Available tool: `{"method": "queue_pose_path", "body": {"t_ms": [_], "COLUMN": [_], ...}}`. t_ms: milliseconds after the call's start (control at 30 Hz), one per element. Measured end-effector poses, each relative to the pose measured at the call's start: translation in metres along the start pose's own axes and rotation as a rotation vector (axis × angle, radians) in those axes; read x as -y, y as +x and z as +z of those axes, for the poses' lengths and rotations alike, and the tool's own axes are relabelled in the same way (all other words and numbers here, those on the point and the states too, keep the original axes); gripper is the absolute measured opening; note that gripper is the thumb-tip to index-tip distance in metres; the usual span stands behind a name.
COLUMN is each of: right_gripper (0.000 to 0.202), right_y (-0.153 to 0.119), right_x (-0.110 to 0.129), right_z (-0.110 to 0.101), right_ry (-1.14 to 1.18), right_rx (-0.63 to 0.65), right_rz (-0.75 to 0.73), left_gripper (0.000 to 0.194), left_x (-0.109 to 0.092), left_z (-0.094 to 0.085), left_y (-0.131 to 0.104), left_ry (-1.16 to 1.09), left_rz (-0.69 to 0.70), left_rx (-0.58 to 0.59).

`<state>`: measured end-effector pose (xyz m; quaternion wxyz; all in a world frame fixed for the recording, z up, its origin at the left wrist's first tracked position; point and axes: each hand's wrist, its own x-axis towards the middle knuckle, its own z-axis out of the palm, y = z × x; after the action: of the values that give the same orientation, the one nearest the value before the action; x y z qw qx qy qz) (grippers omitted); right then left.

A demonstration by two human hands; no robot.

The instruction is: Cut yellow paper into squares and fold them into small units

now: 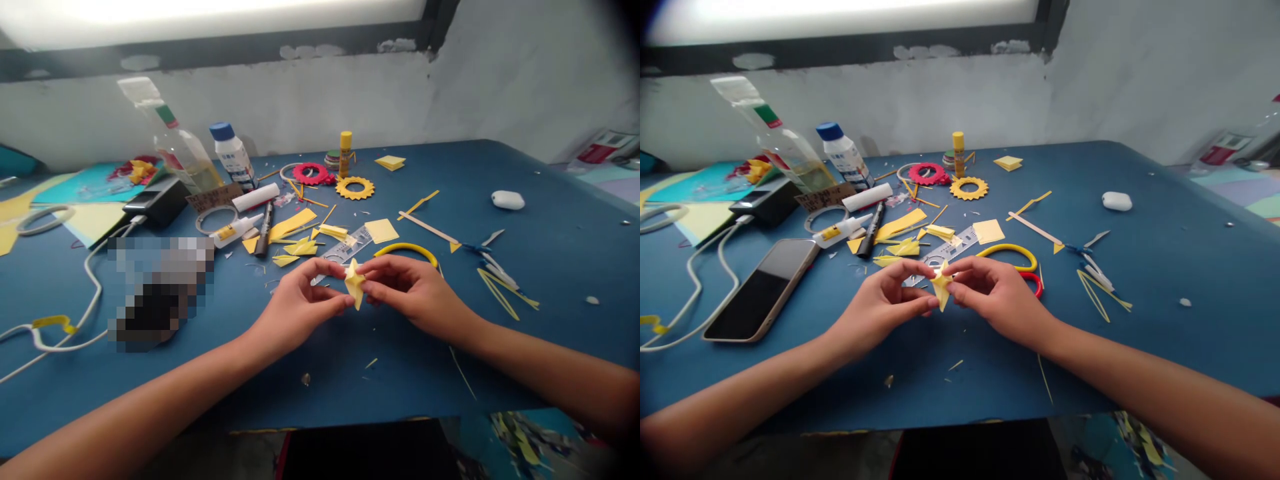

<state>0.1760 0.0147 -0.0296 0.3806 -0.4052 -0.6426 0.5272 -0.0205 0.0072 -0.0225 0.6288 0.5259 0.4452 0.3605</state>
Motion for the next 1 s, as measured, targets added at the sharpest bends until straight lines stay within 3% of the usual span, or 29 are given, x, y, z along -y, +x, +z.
{"method": "queue_pose_path", "body": {"t_ms": [133,367,633,1000], "right_gripper": [0.023,0.011,0.012,0.011], "right_y": [-0.0002,-0.0023,-0.0025,-0.0045], "right_x": [-0.0013,0.0011,0.0010,0.0030], "right_z": [0.0013,0.0012,0.0026,0.0069], "right_ry": [0.039,-0.079,0.043,-0.018], "right_rx": [-0.016,0.006,-0.059,-0.101], "right_rz": [-0.018,-0.035,0.003,-0.070], "left_gripper": [0.031,0.018,0.022,0.022], "left_x": [-0.0043,-0.0050,-0.0026,0.0009], "left_z": [0.0040,0.0048,0.0034,0.0037], "left_y": [-0.0005,-0.0004,0.0015,0.0020], "left_ry": [-0.109,-0.096,-0.213,-0.238], "left_rz": [-0.022,-0.052,-0.129,-0.156], "left_rx": [-0.021,0.007,0.072,0.133]}}
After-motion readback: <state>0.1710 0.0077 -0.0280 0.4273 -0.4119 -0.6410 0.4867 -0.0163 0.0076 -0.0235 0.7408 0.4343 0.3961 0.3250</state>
